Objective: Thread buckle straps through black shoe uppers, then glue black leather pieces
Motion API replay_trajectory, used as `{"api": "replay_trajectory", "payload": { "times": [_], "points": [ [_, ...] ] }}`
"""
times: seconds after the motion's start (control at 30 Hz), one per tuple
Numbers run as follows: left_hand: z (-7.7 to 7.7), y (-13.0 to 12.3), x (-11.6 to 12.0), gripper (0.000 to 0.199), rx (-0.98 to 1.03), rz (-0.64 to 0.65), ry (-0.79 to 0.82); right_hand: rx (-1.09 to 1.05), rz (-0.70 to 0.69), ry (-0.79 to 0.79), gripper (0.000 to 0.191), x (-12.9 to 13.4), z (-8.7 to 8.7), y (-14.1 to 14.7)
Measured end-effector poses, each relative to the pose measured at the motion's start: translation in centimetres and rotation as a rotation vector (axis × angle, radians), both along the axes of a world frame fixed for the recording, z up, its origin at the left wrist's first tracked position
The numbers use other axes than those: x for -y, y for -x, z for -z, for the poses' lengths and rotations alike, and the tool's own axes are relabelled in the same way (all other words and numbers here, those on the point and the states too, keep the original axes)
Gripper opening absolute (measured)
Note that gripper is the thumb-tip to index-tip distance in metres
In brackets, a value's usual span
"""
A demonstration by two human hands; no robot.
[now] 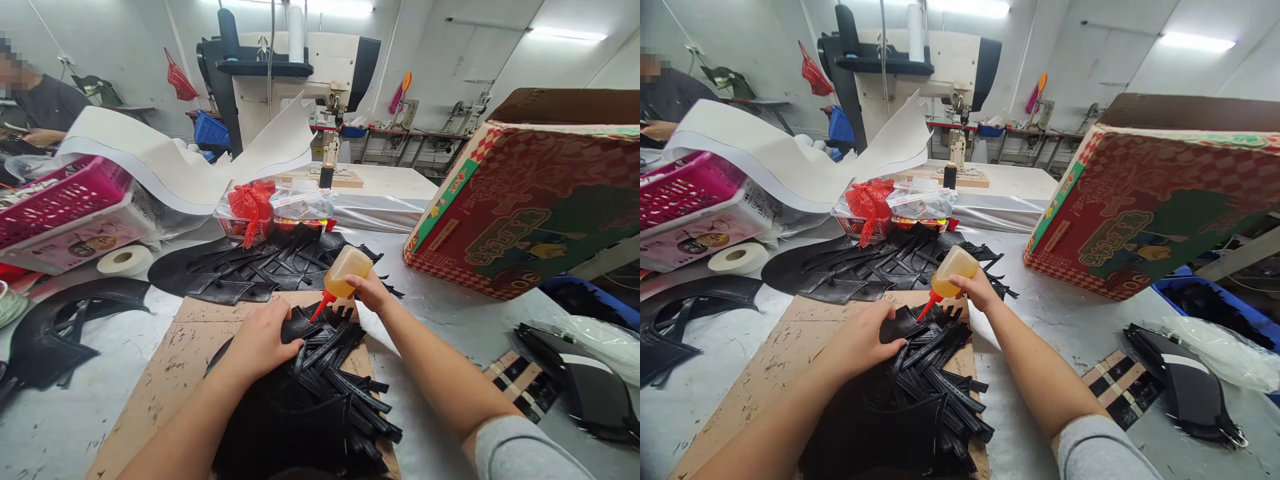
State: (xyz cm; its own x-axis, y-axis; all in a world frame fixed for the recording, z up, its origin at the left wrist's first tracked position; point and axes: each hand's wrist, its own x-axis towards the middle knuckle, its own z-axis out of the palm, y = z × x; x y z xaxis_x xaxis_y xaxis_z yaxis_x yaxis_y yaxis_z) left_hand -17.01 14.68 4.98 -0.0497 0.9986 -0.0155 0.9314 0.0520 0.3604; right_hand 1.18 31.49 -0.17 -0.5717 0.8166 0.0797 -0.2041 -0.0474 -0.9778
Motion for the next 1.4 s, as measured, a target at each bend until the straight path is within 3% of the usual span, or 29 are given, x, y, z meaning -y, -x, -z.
{"api": "replay_trajectory", "payload": {
  "times": [0.57, 0.87, 1.0, 1.13, 1.23, 1.4],
  "points": [
    [0.0, 0.2, 0.3, 0.021, -0.074, 0.036, -0.062, -0.033, 0.010, 0.040, 0.045, 0.1, -0.6, -1.1],
    [-0.1, 0.4, 0.3, 0.022, -0.056, 0.013, -0.065, -0.122, 0.074, 0.154, 0.053, 0.8, -0.8, -2.5],
    [0.1, 0.3, 0.1, 0.021, -0.058, 0.004, -0.031, -0.273, 0.101, 0.321, 0.059, 3.6, -1.0, -4.7],
    [-0.4, 0.7, 0.7, 0.026, -0.031, -0.021, 0.059, -0.410, 0.089, 0.514, 0.059, 8.0, -1.0, -7.7],
    [-1.6, 1.9, 3.3, 0.037, -0.031, -0.108, 0.126, -0.395, 0.188, 0.567, 0.060, 11.3, 0.2, -10.4],
    [-3.0, 2.6, 9.7, 0.061, -0.085, -0.297, 0.267, -0.420, 0.404, 0.615, 0.062, 15.2, 4.1, -14.3]
  ]
}}
